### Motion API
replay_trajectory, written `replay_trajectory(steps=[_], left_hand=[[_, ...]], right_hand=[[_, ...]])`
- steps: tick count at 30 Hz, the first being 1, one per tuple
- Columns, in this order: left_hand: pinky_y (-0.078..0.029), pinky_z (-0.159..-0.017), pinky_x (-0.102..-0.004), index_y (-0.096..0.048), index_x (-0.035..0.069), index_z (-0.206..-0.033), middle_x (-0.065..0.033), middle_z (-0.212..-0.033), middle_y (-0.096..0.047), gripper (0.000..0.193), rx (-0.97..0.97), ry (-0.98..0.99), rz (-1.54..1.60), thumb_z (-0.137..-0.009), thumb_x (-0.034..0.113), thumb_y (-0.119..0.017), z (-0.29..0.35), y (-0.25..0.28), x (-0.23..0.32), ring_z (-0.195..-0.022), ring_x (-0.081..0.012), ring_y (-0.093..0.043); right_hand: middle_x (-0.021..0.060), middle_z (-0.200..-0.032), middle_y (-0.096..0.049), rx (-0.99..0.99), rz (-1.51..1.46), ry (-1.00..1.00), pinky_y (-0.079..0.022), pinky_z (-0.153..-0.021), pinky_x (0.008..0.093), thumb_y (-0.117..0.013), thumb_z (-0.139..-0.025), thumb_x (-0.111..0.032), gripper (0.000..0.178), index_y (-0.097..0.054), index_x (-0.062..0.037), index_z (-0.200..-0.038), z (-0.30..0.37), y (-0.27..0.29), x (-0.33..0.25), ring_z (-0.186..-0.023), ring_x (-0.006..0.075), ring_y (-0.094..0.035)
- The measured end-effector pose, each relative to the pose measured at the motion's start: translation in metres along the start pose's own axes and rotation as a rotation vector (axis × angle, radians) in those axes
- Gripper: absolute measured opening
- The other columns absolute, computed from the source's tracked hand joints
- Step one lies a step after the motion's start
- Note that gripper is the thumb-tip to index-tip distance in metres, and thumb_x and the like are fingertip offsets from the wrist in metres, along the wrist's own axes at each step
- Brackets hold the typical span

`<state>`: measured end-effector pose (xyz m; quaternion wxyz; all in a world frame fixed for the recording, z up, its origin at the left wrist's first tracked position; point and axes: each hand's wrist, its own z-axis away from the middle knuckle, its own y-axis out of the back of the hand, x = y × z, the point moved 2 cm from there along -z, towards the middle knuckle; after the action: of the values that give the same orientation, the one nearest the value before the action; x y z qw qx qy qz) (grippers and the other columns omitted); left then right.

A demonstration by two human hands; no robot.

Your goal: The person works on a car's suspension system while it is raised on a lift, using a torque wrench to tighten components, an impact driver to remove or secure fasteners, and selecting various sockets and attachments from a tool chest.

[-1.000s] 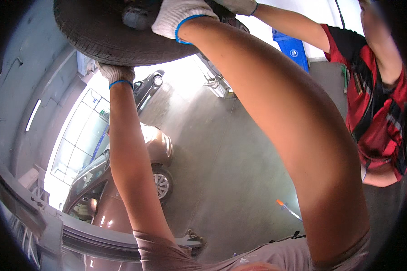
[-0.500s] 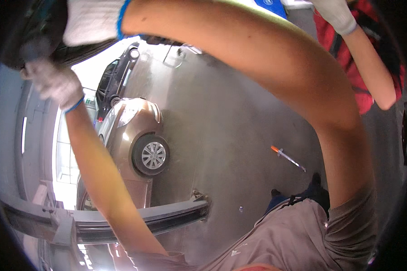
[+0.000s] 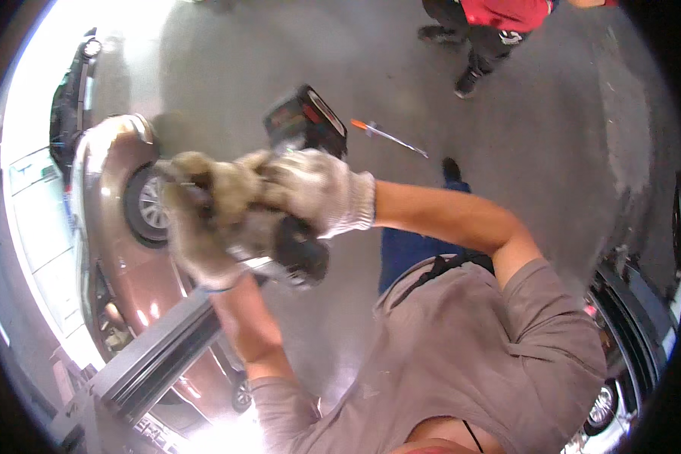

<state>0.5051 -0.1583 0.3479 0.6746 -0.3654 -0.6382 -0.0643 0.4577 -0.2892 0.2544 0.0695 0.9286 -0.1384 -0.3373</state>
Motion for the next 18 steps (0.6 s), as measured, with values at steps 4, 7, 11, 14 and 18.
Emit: replay_trajectory(steps=[4, 7, 11, 14, 18], left_hand=[[-0.048, -0.075, -0.0333, -0.063, 0.006, -0.114, 0.0000, -0.072, -0.052, 0.046, 0.442, 0.328, -0.006, -0.109, 0.049, -0.048, 0.073, 0.071, -0.171, -0.074, -0.0152, -0.053], [-0.052, -0.079, -0.0340, -0.063, 0.006, -0.110, -0.0029, -0.084, -0.060, 0.048, 0.770, 0.727, -0.199, -0.105, 0.054, -0.055, 0.105, 0.106, -0.310, -0.084, -0.0174, -0.061], [-0.055, -0.075, -0.0303, -0.064, 0.007, -0.110, -0.0040, -0.097, -0.065, 0.043, 0.615, 0.912, -0.065, -0.107, 0.049, -0.054, 0.184, 0.162, -0.534, -0.082, -0.0135, -0.063], [-0.054, -0.072, -0.0295, -0.064, 0.006, -0.108, -0.0040, -0.092, -0.065, 0.043, 0.694, 0.977, 0.087, -0.108, 0.048, -0.052, 0.232, 0.203, -0.637, -0.080, -0.0135, -0.063], [-0.054, -0.075, -0.0329, -0.064, 0.001, -0.105, -0.0091, -0.095, -0.070, 0.050, 0.729, 1.093, 0.042, -0.107, 0.048, -0.050, 0.284, 0.238, -0.733, -0.084, -0.0166, -0.066]], right_hand=[[0.0132, -0.121, -0.069, -0.300, 0.164, -0.507, -0.056, -0.089, 0.0438, -0.071, -0.085, -0.029, 0.043, -0.067, -0.0112, -0.124, 0.149, -0.035, 0.041, -0.106, 0.0355, -0.068], [0.0159, -0.125, -0.067, -0.571, 0.113, -0.987, -0.056, -0.091, 0.0470, -0.069, -0.090, -0.027, 0.053, -0.054, -0.0162, -0.140, 0.308, -0.064, 0.079, -0.107, 0.0364, -0.069], [0.0252, -0.105, -0.072, -0.803, 0.092, -1.618, -0.056, -0.089, 0.0521, -0.068, -0.093, -0.029, 0.052, -0.049, -0.0162, -0.140, 0.532, -0.087, 0.148, -0.107, 0.0417, -0.069], [0.0263, -0.118, -0.069, -1.041, 0.077, -1.579, -0.057, -0.091, 0.0505, -0.066, -0.093, -0.019, 0.057, -0.046, -0.0136, -0.145, 0.586, -0.106, 0.195, -0.109, 0.0438, -0.068], [0.0212, -0.121, -0.069, -0.497, -0.403, -1.874, -0.057, -0.092, 0.0388, -0.067, -0.094, -0.013, 0.061, -0.044, -0.0038, -0.150, 0.662, -0.108, 0.244, -0.111, 0.0291, -0.069]])
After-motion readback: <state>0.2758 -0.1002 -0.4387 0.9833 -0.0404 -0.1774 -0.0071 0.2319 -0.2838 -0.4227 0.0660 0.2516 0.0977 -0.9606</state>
